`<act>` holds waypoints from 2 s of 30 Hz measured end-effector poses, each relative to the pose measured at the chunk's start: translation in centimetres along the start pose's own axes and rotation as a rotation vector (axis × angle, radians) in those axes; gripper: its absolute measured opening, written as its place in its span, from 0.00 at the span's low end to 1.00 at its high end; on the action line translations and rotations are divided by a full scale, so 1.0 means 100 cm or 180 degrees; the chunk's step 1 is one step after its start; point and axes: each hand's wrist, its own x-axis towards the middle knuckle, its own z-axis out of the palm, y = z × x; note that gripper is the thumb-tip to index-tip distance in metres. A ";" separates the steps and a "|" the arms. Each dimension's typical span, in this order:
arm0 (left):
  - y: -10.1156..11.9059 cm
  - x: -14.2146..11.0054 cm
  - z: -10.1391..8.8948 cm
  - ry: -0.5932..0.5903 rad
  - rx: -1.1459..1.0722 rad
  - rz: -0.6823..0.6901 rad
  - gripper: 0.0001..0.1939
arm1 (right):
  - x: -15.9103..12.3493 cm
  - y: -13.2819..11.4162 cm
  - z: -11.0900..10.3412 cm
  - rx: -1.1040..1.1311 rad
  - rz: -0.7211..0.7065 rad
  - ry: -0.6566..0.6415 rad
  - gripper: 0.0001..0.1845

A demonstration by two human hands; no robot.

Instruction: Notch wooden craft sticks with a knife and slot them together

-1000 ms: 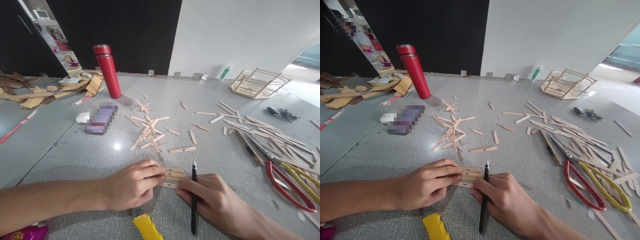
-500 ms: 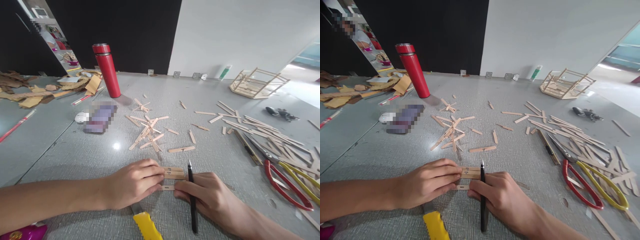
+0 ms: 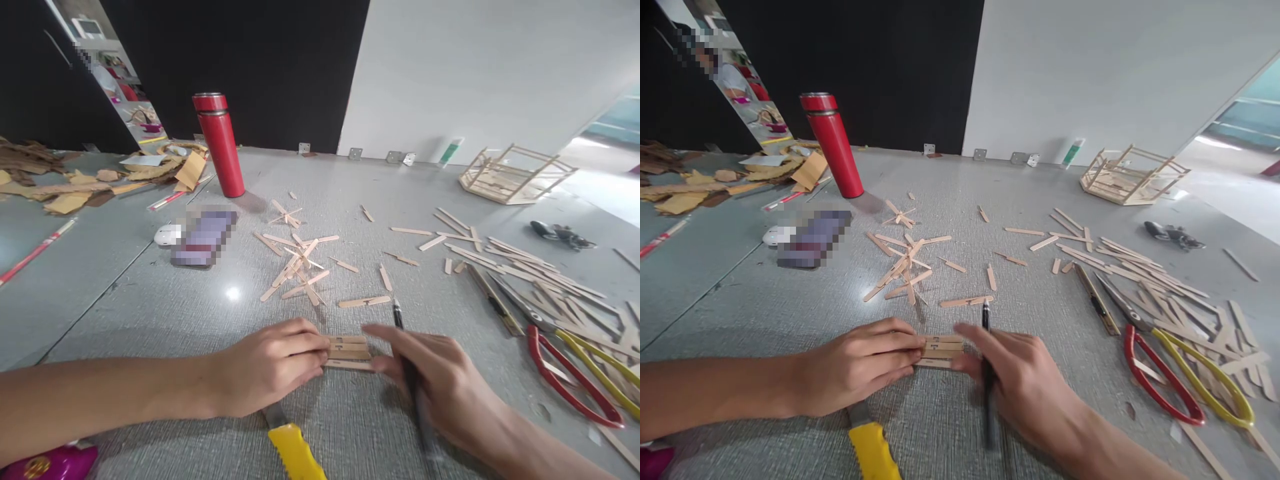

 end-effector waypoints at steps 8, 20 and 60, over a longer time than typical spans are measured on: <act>-0.001 -0.001 0.001 -0.0004 -0.0016 0.0013 0.10 | 0.024 -0.015 -0.032 0.0550 0.0671 -0.0439 0.13; 0.001 0.001 0.000 -0.0042 -0.0272 -0.0111 0.10 | 0.012 -0.003 -0.009 0.0636 0.0200 -0.1100 0.11; 0.000 0.003 -0.004 -0.0045 0.0005 0.0111 0.11 | 0.002 0.006 0.005 0.0586 -0.0088 -0.0749 0.08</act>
